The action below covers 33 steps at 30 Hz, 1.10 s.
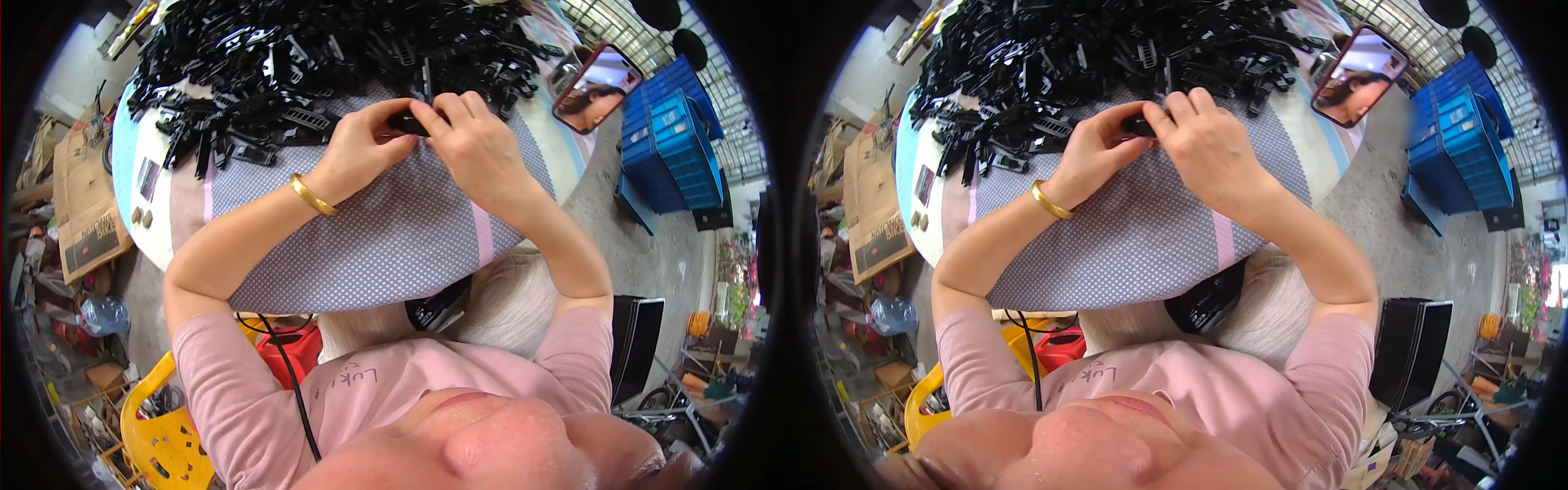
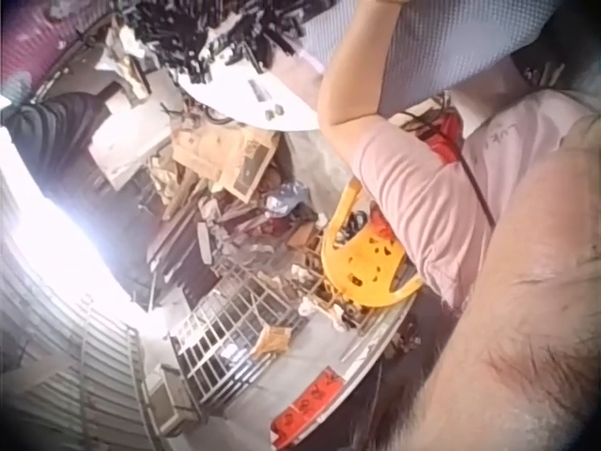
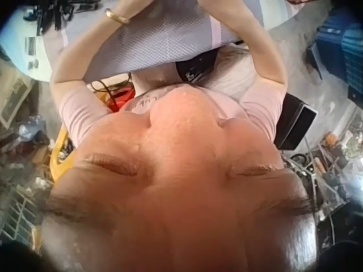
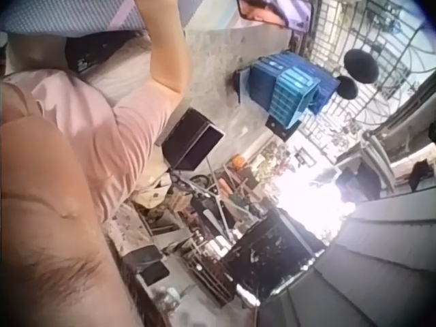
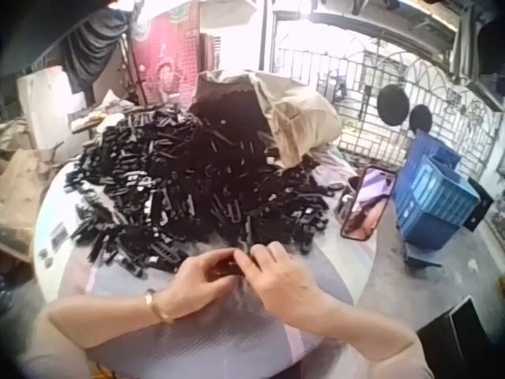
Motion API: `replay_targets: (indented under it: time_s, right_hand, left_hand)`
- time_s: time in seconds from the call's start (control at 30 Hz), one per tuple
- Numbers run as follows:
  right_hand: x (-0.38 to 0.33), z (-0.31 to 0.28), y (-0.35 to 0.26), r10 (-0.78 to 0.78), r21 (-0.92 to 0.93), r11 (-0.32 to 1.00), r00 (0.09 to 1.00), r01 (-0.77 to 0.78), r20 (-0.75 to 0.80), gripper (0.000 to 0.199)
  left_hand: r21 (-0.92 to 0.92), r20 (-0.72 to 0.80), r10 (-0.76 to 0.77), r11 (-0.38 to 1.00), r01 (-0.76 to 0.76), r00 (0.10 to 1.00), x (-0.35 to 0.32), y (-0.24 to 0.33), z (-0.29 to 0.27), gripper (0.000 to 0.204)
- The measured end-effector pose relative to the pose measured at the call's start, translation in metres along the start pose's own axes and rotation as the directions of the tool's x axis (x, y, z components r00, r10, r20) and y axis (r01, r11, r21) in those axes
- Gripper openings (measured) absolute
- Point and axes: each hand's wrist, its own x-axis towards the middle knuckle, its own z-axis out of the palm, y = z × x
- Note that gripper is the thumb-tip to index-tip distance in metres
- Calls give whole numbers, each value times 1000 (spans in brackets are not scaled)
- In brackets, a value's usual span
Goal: The recorder is inspecting and sorting black plastic components on a workstation.
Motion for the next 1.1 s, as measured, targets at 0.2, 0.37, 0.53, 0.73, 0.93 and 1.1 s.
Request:
replay_targets:
  time_s: [0.2,0.37,0.53,0.73,0.93,1.1]
  right_hand:
    - [-1,-4,5,-12,157,987,996,26,-88,45]
    - [-9,-8,30,191,607,746,961,-274,200,49]
    - [-13,-8,27,151,521,833,982,-189,115,45]
    - [-15,-12,19,84,402,913,996,-67,-25,33]
    - [-21,-18,22,167,548,819,984,-172,59,31]
    - [-38,-56,17,-34,590,781,928,-208,372,29]
  left_hand:
    - [-74,62,-5,997,9,998,2,-1,-6,42]
    - [-44,49,109,993,-107,993,3,-1,-3,46]
    - [206,86,109,971,-125,990,2,0,-4,42]
    - [266,116,164,945,-189,980,-1,6,-7,39]
    - [265,205,172,938,-224,963,-3,16,-3,38]
    - [278,538,292,824,-493,791,-11,23,-3,46]
